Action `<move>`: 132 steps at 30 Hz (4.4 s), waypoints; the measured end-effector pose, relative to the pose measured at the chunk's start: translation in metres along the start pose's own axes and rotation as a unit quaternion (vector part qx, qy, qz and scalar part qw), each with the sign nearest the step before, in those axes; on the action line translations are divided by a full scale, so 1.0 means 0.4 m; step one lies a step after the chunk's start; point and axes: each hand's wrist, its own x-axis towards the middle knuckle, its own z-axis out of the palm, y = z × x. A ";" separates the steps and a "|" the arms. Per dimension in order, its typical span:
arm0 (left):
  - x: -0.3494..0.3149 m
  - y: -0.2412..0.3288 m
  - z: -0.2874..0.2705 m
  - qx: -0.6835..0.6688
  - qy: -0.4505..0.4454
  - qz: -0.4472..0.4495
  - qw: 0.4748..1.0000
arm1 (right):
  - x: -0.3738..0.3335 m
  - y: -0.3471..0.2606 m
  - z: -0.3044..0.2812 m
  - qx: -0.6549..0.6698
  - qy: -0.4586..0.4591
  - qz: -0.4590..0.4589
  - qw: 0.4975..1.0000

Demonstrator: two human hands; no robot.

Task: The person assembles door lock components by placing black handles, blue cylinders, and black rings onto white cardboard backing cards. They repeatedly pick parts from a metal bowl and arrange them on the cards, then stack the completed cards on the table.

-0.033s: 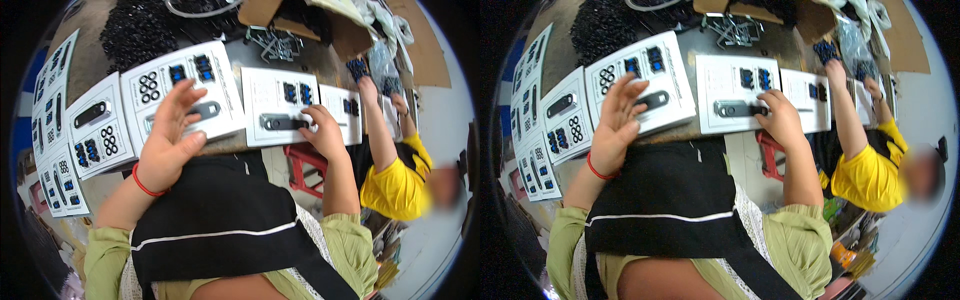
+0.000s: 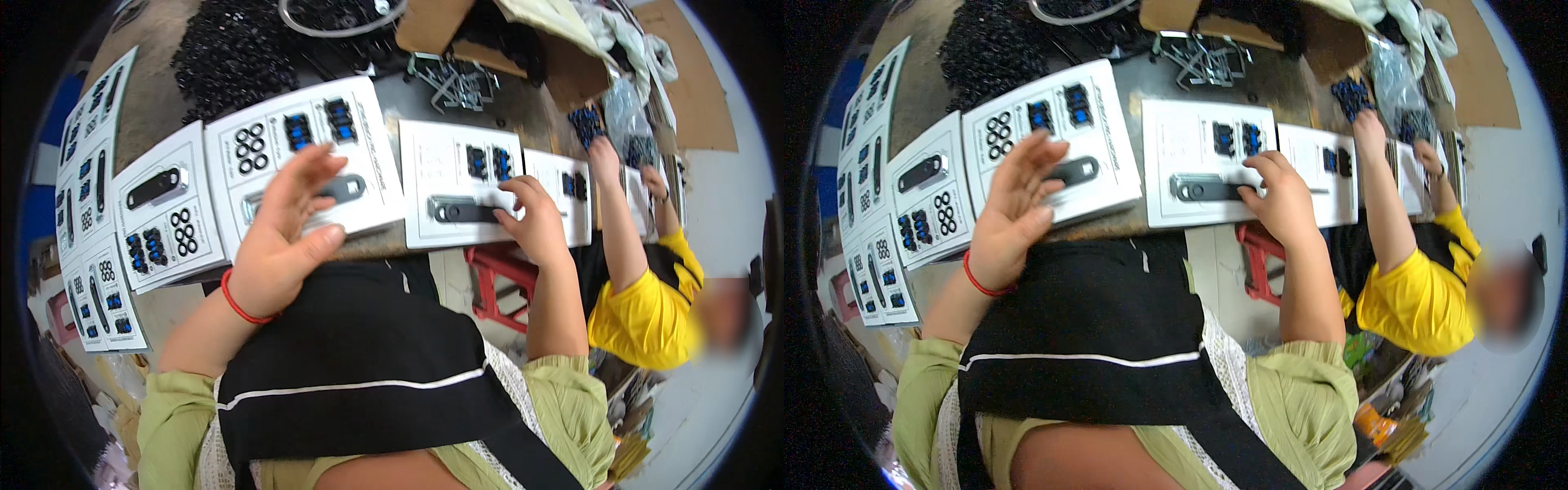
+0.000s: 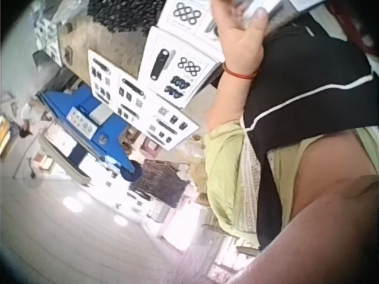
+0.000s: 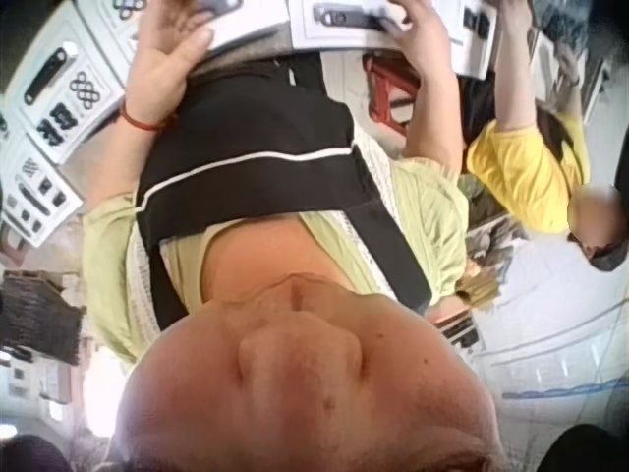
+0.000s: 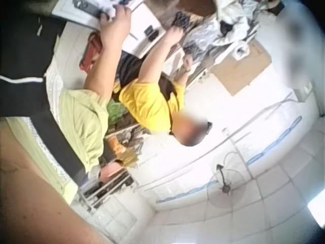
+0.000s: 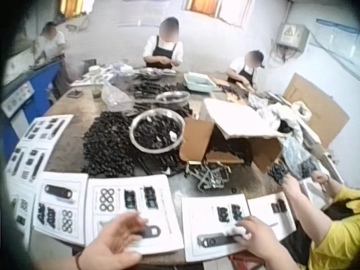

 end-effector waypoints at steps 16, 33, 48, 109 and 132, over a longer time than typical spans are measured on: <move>-0.044 0.074 -0.061 0.128 -0.064 0.006 0.990 | 0.762 -0.409 0.102 -0.252 0.073 -0.133 0.956; 0.067 0.166 -0.176 0.295 0.032 0.029 0.954 | 0.647 -0.313 0.058 0.187 0.070 -0.150 0.968; 0.366 0.127 -0.170 0.529 -0.005 0.063 0.846 | 0.263 -0.063 0.108 -0.003 -0.075 -0.006 0.997; 0.490 -0.138 0.204 0.731 -0.335 -0.068 0.591 | 0.175 -0.052 0.114 -0.064 -0.049 0.028 0.996; 0.504 -0.134 0.187 0.738 -0.282 -0.054 0.611 | 0.234 -0.062 0.146 -0.034 -0.011 0.066 0.997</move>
